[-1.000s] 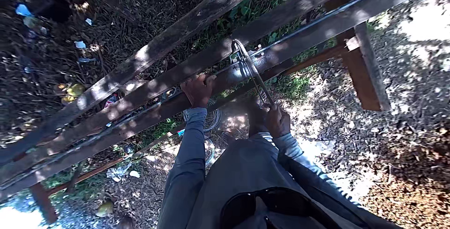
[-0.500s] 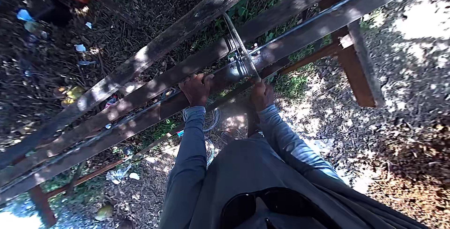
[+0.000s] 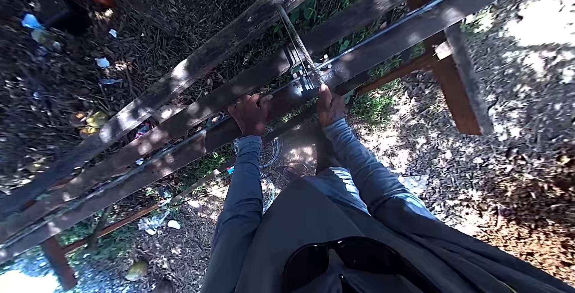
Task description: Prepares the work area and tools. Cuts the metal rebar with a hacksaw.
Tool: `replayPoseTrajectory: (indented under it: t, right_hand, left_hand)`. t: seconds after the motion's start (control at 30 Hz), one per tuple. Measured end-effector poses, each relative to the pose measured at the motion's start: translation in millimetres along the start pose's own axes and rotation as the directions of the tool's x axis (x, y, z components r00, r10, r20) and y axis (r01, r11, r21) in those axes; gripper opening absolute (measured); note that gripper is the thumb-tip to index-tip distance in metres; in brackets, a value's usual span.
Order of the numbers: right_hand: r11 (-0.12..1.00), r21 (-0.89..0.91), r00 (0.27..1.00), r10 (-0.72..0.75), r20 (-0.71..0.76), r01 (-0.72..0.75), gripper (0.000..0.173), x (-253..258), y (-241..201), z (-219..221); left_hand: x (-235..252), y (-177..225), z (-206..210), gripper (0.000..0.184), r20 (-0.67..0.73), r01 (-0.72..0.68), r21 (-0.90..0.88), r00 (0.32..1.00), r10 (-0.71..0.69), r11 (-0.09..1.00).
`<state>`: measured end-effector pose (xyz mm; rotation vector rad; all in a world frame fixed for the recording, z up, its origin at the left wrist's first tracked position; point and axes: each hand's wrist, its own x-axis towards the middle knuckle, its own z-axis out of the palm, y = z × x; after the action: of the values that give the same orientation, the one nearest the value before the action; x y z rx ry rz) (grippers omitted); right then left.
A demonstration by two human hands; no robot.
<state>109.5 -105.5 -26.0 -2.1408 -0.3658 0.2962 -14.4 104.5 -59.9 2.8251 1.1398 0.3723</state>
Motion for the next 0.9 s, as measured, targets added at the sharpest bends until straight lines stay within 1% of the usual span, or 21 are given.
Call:
replayPoseTrajectory:
  t: [0.07,0.2,0.27,0.33,0.4,0.47,0.5,0.57,0.6,0.67,0.73,0.8,0.87,0.9]
  right_hand:
    - [1.000,-0.011,1.000,-0.002,0.028,0.002,0.070,-28,7,-12]
    - [0.996,0.084,0.998,0.029,0.061,-0.034,0.076,-115,66,-48]
    - [0.997,0.069,0.998,0.038,0.050,-0.042,0.074,-138,64,-65]
    - [0.998,0.004,0.997,0.058,0.057,-0.058,0.075,-123,40,-66]
    - [0.995,-0.053,0.993,0.087,0.073,-0.084,0.071,-77,15,-43]
    - [0.997,-0.066,0.996,0.055,0.063,-0.051,0.069,-23,0,-12]
    - [0.998,-0.065,0.998,0.022,0.055,-0.019,0.070,-5,-5,-2]
    - [0.999,-0.027,1.000,-0.020,0.023,0.021,0.070,8,-5,4]
    - [0.999,-0.019,0.999,-0.030,0.015,0.030,0.071,1,-1,0]
    - [1.000,-0.021,0.999,-0.005,0.049,0.006,0.075,-33,12,-13]
    - [0.999,0.015,0.995,0.049,0.081,-0.051,0.078,-80,44,-30]
    - [0.998,0.044,0.997,0.037,0.064,-0.039,0.079,-122,68,-50]
    - [0.998,0.059,0.998,0.028,0.059,-0.032,0.077,-140,68,-66]
    - [0.999,0.035,0.998,0.025,0.064,-0.028,0.077,-134,58,-67]
  left_hand:
    - [-2,-1,-2,0.060,0.018,0.006,0.009,1.000,-0.006,1.000]
    - [-3,-1,0,0.060,0.038,0.011,-0.004,0.999,-0.011,1.000]
    - [-3,-2,0,0.060,0.052,0.011,0.001,0.999,-0.012,1.000]
    - [-2,-1,-1,0.061,0.051,0.011,0.011,0.999,-0.012,1.000]
    - [-1,-2,0,0.061,0.052,0.012,0.015,0.999,-0.013,1.000]
    - [-3,-2,-1,0.061,0.064,0.017,0.012,0.998,-0.018,1.000]
    - [-4,-2,-2,0.061,0.069,0.021,0.010,0.997,-0.022,1.000]
    - [-1,-1,-3,0.060,0.056,0.018,0.013,0.998,-0.018,1.000]
    - [-2,1,-2,0.060,0.053,0.016,0.009,0.998,-0.016,1.000]
    - [-1,0,-2,0.060,0.045,0.012,0.006,0.999,-0.012,1.000]
    - [-2,-2,-2,0.060,0.040,0.013,-0.003,0.999,-0.013,1.000]
    - [-3,-2,-2,0.059,0.045,0.015,-0.010,0.999,-0.015,1.000]
    - [-1,-1,-2,0.060,0.062,0.014,-0.002,0.998,-0.013,1.000]
    - [1,-1,-3,0.060,0.064,0.018,0.001,0.998,-0.018,1.000]
